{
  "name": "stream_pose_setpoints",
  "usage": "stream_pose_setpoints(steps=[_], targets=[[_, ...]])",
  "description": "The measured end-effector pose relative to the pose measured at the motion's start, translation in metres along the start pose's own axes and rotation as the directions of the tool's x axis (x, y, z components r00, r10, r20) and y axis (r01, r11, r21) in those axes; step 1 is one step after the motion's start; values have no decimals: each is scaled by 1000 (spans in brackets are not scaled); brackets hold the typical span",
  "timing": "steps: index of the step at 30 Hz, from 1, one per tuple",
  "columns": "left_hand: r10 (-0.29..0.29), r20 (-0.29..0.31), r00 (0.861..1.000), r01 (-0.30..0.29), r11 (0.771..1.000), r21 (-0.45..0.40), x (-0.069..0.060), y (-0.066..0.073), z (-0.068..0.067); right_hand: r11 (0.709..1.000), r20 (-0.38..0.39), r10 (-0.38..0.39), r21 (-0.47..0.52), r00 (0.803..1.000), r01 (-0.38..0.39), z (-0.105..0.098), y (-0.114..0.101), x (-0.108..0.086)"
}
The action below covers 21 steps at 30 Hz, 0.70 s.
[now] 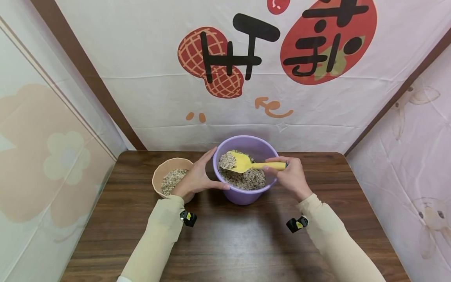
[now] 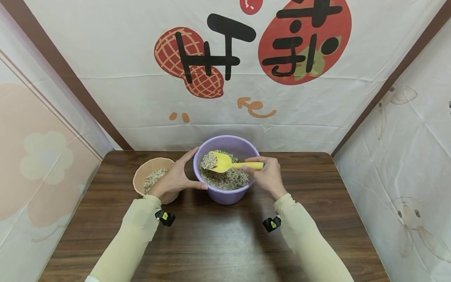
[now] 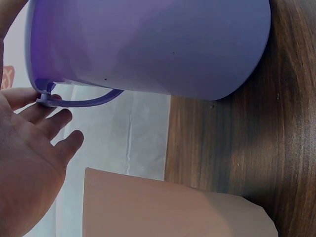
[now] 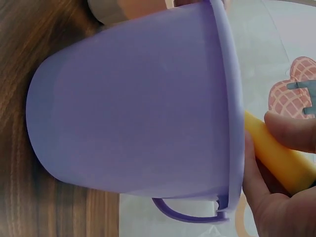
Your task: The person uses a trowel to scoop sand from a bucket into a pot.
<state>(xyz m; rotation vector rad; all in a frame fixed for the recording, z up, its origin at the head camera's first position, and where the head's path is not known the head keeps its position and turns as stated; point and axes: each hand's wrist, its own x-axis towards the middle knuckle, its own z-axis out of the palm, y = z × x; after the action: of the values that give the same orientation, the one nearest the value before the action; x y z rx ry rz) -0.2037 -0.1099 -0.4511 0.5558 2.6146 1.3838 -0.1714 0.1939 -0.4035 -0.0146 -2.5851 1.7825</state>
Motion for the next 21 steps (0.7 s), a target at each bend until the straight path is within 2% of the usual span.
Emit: stream_pose_setpoints(steps=[5,15,21], targets=[[-3,1,1000,3,1000,6,0,1,-1,999,-33,-32,-3,999,32,-6,-1,-4],[-8,2,1000,8,1000,20,0,1,-1,995,-34,-28,92,999,31,-20,-8,-13],[-10,2,1000,10,1000,16,-1,2,-1,997,-62,-61,52,996,64,-28,-13,-19]])
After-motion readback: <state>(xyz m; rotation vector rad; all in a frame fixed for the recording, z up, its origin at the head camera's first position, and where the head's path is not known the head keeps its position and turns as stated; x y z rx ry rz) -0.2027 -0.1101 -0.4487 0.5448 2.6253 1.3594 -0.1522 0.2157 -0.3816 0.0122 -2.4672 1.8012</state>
